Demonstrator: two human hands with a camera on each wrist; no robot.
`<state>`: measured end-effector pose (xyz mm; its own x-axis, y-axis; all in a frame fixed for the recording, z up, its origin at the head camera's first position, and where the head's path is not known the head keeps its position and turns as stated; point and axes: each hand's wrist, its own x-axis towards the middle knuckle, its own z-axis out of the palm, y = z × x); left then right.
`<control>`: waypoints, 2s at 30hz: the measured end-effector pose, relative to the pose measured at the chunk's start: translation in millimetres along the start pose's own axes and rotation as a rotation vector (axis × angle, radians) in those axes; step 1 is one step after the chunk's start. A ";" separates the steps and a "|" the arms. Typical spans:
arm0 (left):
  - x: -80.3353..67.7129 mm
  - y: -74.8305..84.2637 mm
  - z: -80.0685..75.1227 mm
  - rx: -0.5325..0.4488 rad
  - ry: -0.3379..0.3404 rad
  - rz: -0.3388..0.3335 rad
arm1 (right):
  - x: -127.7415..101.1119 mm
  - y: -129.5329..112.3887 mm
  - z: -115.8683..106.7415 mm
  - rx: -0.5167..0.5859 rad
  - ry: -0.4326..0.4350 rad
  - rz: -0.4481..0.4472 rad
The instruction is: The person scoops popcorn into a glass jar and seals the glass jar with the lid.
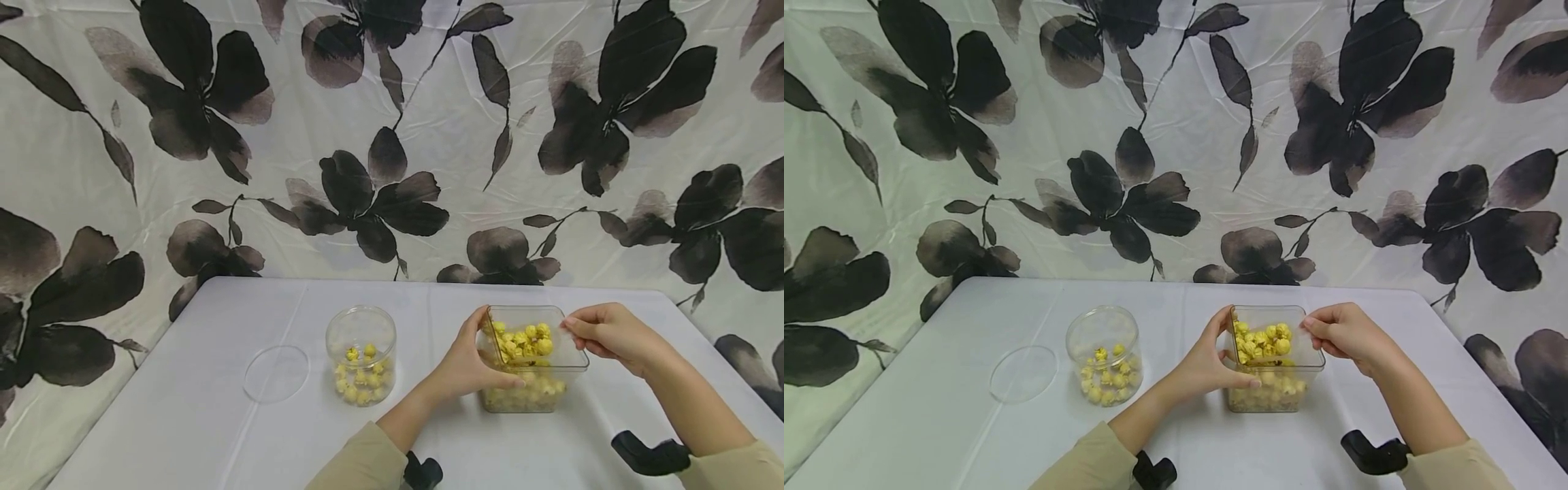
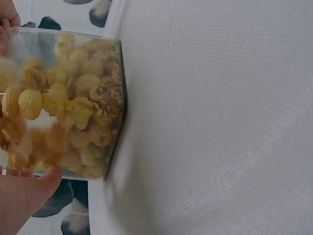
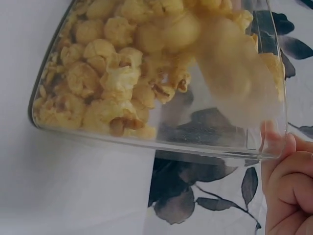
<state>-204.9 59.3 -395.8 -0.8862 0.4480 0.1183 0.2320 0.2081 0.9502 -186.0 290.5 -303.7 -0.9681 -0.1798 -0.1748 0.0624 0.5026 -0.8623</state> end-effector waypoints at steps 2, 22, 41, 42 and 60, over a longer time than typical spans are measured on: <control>0.8 -0.3 0.3 -0.002 0.001 0.007 | -0.2 0.1 -0.3 0.009 0.004 -0.002; 0.5 1.6 0.1 0.004 -0.003 0.006 | -2.4 6.2 -9.1 0.122 -0.063 0.027; -0.9 1.7 -1.0 0.006 -0.008 0.007 | -8.5 24.3 -13.5 0.294 -0.129 0.006; -1.0 1.7 -1.1 0.005 -0.008 0.007 | -8.5 24.4 -13.0 0.303 -0.123 0.011; 0.8 0.5 0.0 0.021 -0.004 0.018 | -0.9 20.1 -9.3 0.377 -0.010 0.043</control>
<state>-205.5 59.8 -395.2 -0.8802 0.4552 0.1340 0.2564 0.2186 0.9415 -186.1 308.7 -316.4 -0.9603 -0.1741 -0.2178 0.1898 0.1641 -0.9680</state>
